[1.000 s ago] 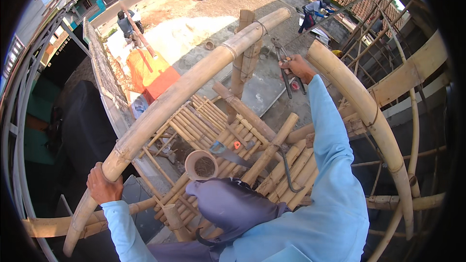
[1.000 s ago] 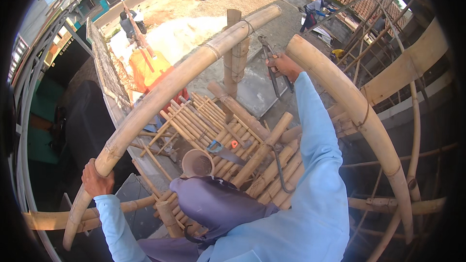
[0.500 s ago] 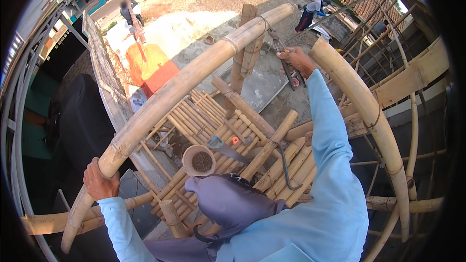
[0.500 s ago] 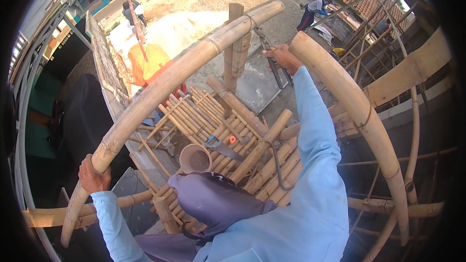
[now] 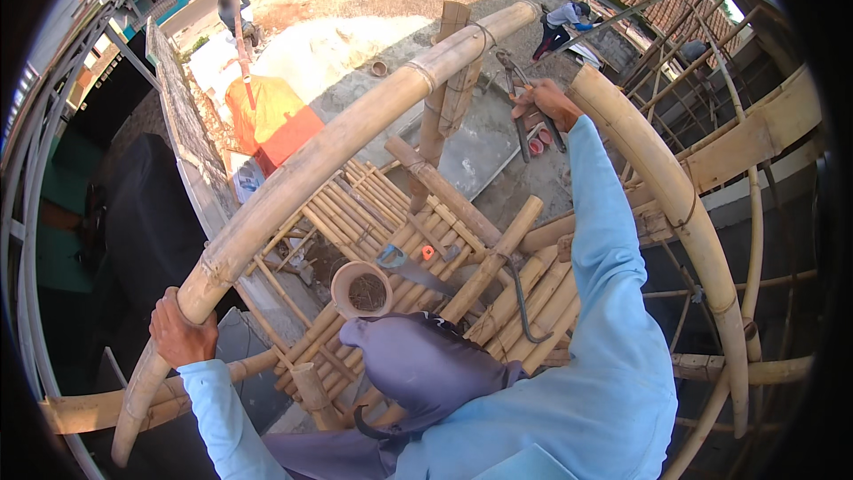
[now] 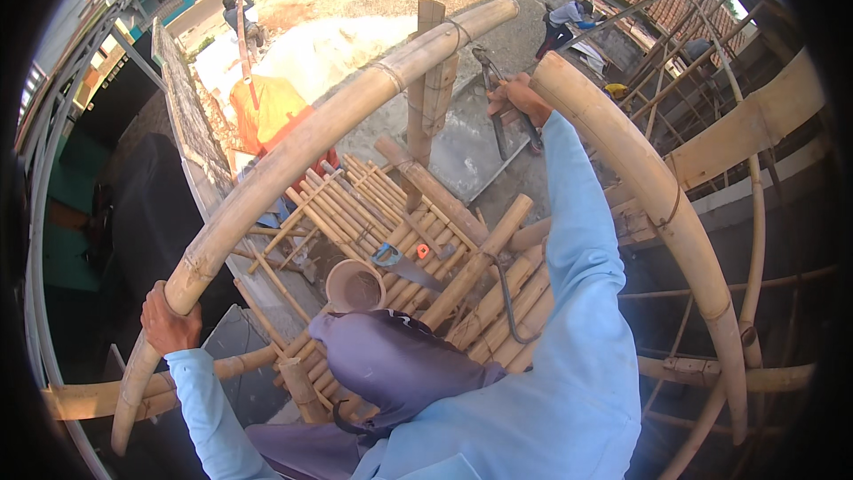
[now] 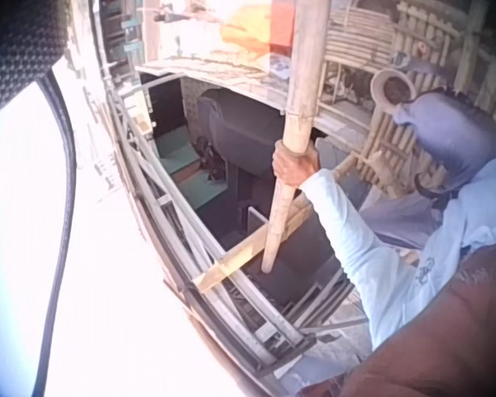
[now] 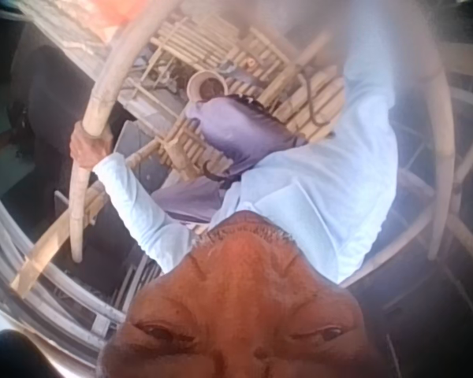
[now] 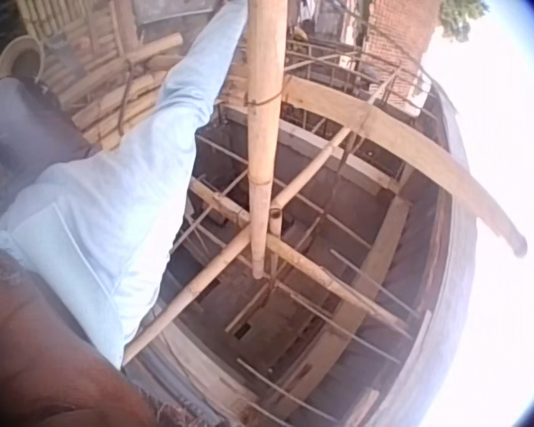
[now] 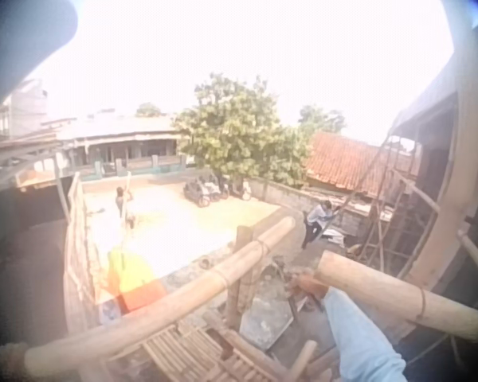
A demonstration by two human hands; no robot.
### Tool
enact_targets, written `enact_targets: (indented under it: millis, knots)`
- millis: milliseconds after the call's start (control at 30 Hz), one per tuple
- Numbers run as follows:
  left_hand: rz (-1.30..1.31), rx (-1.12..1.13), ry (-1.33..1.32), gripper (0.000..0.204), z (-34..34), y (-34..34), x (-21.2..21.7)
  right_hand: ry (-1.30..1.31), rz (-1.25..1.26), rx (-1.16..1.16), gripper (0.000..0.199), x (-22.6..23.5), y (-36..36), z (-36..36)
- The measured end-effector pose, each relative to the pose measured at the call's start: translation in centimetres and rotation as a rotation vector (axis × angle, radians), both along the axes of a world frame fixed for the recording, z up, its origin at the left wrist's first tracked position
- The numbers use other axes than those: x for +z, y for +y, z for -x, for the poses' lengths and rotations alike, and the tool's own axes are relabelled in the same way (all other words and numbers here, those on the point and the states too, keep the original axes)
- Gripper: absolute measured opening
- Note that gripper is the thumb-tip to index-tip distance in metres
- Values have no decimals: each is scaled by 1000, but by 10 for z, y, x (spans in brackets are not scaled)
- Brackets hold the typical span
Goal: The person assembles a bamboo scaffolding platform by tying bamboo poles together with wire using pliers. The person positions bamboo poles, wraps wire around joints, and twists the wire to secure the structure.
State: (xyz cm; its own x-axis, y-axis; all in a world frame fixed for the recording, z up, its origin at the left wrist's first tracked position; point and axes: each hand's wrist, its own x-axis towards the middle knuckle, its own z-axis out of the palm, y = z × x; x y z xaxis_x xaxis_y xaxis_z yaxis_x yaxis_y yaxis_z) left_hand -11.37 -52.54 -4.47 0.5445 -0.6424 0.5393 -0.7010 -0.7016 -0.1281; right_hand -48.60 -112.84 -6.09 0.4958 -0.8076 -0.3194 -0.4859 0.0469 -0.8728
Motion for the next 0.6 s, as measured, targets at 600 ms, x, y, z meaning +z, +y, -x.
enact_targets:
  millis: [600]
  knots:
    - [-11,25,12,60,1,0,3,389,806,-68,48,-7,12,-16]
